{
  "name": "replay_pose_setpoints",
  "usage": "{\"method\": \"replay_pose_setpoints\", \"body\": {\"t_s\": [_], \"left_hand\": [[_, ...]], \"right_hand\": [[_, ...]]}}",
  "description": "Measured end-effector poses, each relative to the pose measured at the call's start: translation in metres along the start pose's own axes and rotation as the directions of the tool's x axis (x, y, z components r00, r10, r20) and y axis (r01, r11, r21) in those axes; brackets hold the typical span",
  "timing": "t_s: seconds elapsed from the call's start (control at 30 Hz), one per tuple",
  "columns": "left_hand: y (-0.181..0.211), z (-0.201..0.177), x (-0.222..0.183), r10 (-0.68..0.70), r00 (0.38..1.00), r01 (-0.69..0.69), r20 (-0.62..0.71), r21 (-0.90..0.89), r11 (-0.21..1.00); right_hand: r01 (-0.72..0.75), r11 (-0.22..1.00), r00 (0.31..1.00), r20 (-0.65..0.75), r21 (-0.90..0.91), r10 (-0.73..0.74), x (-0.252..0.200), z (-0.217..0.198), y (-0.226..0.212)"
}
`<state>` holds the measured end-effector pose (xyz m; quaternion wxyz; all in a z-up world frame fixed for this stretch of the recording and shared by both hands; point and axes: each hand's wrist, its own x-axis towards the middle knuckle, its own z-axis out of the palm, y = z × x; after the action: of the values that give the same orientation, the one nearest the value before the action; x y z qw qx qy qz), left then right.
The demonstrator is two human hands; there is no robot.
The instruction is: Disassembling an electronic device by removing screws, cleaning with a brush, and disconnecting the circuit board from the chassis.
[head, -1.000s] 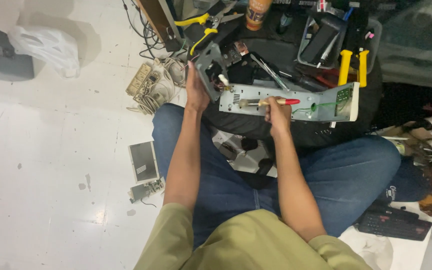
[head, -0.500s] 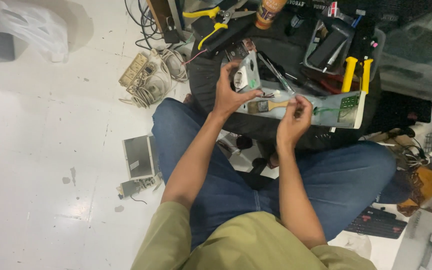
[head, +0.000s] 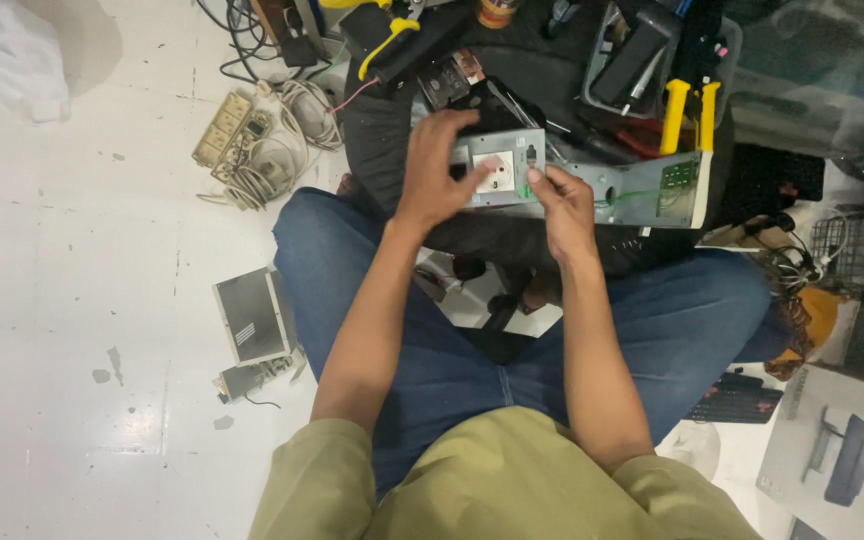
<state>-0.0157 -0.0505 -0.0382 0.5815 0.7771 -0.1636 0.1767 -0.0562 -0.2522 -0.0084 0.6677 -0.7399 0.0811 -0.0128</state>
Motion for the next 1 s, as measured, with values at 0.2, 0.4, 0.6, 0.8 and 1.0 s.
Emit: {"method": "replay_pose_setpoints", "body": {"t_s": [0.2,0.4,0.6,0.8,1.0], "left_hand": [[-0.001,-0.037,0.005,-0.267,0.959,0.252,-0.094,-0.142,0.957],[0.0,-0.036,0.003,-0.267,0.962,0.25,-0.056,-0.208,0.946],[0.017,-0.031,0.002,-0.182,0.947,0.17,0.265,0.067,0.983],[0.022,-0.013,0.002,-0.169,0.914,0.128,0.369,0.132,0.983],[0.005,-0.034,0.009,-0.308,0.916,0.354,0.255,-0.158,0.922]], "right_hand": [[-0.215,0.945,0.977,0.07,0.247,0.204,0.015,-0.017,0.026],[-0.172,0.967,0.984,0.085,0.186,0.159,0.013,-0.015,0.024],[-0.134,0.989,0.99,0.043,0.07,0.131,0.012,-0.009,0.015],[-0.08,0.986,0.995,-0.05,0.147,0.088,0.005,-0.011,0.002],[0.264,0.872,0.964,0.113,-0.413,-0.239,-0.007,-0.05,0.01]]}}
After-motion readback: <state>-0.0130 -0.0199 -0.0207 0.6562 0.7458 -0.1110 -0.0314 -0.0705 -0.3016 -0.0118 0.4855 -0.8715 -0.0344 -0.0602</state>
